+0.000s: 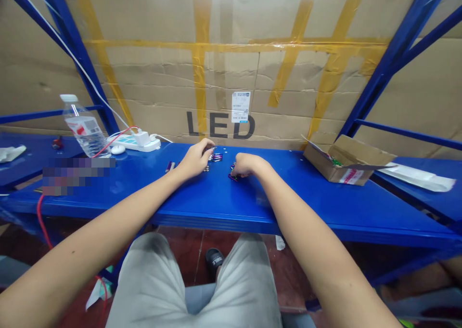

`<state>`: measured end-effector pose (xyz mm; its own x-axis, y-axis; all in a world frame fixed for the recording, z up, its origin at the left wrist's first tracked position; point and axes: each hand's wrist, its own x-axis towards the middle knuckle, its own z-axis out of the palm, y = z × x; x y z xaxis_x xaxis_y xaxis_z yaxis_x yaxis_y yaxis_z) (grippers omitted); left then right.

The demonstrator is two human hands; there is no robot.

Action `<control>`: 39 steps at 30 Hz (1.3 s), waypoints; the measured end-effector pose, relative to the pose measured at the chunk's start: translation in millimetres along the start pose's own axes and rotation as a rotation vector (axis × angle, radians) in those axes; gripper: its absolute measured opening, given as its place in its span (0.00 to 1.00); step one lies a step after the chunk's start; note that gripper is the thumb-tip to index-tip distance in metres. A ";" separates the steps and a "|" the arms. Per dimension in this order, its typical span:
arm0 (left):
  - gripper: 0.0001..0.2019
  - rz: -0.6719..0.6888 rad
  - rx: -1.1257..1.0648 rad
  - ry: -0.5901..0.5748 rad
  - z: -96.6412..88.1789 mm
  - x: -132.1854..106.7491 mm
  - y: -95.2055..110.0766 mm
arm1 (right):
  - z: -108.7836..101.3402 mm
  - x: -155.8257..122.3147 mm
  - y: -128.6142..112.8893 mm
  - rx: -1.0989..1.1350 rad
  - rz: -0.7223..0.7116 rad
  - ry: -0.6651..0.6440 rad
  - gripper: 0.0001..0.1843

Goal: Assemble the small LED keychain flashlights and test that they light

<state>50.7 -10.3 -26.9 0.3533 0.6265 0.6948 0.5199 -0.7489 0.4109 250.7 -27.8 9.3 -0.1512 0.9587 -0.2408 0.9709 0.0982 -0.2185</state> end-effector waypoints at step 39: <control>0.08 0.093 0.151 -0.258 -0.2 1.5 -34.8 | 43.2 34.7 -8.3 0.169 -0.601 0.459 0.12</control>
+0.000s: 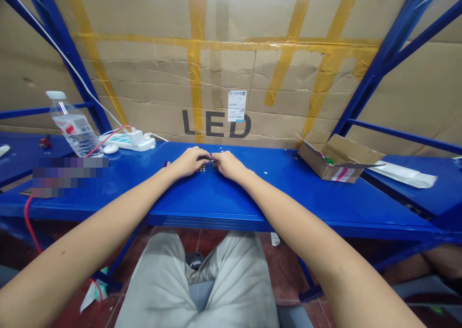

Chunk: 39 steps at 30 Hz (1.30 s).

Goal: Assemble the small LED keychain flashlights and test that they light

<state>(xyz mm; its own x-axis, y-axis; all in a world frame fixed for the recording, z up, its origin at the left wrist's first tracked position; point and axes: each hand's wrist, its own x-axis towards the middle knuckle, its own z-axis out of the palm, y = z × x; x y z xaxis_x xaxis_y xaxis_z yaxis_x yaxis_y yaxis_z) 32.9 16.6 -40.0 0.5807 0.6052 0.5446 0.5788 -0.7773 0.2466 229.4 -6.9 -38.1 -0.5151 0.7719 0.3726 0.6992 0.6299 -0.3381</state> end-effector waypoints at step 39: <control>0.08 -0.292 -0.697 0.218 -9.2 3.3 16.5 | -16.4 -5.5 -20.0 -0.112 -0.026 0.158 0.08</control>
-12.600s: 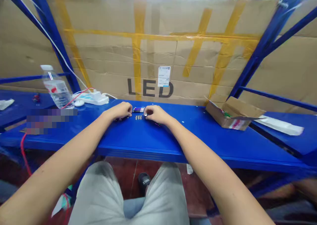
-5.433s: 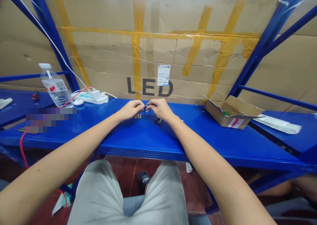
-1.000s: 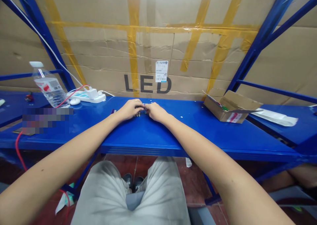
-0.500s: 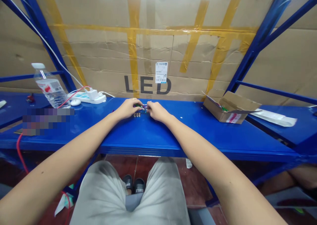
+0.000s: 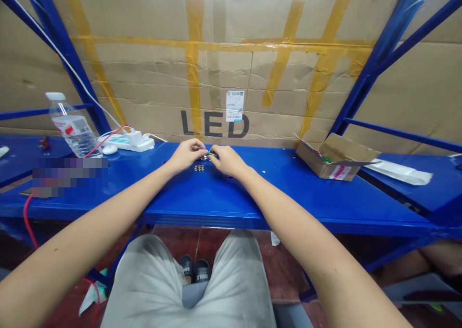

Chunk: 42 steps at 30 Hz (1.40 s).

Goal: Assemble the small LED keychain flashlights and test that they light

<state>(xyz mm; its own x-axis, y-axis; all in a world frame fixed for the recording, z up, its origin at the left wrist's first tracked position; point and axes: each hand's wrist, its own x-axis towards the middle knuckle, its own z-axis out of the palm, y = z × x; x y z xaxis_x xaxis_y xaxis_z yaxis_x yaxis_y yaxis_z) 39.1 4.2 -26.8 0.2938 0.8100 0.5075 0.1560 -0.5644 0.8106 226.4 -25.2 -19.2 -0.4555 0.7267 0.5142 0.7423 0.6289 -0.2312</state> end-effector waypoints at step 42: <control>0.20 -0.314 -0.723 0.210 1.4 7.1 3.5 | 15.4 -6.5 -32.0 -0.126 -0.041 -0.005 0.14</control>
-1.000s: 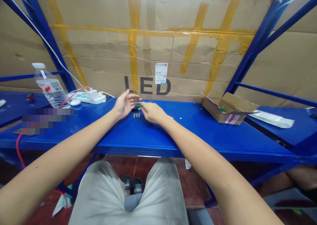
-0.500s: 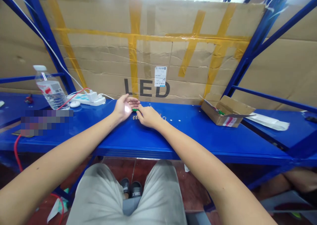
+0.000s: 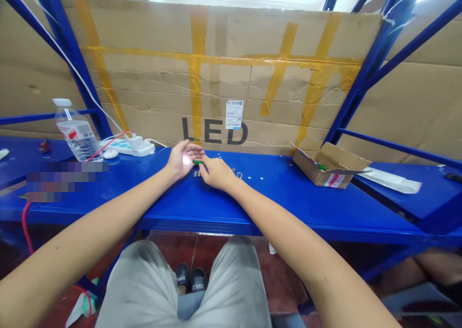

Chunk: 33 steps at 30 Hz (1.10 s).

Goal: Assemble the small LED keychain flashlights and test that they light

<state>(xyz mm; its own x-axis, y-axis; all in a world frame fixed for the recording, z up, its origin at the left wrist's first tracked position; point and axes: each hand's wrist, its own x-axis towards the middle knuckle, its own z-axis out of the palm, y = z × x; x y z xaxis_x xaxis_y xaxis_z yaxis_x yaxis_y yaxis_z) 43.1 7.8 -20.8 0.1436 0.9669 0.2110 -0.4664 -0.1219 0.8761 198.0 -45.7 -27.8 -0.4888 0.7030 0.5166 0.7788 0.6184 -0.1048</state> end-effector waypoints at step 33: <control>0.22 -0.032 0.012 -0.057 -5.4 0.3 2.2 | 0.1 2.0 1.9 0.055 0.003 0.008 0.12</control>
<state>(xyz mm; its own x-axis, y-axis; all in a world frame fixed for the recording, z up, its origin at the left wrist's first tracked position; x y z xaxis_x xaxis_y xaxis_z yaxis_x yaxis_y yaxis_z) 37.3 9.0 -21.2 0.2074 0.9561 0.2069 -0.4501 -0.0945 0.8880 198.4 -43.1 -27.1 -0.4831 0.7024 0.5228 0.7576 0.6347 -0.1526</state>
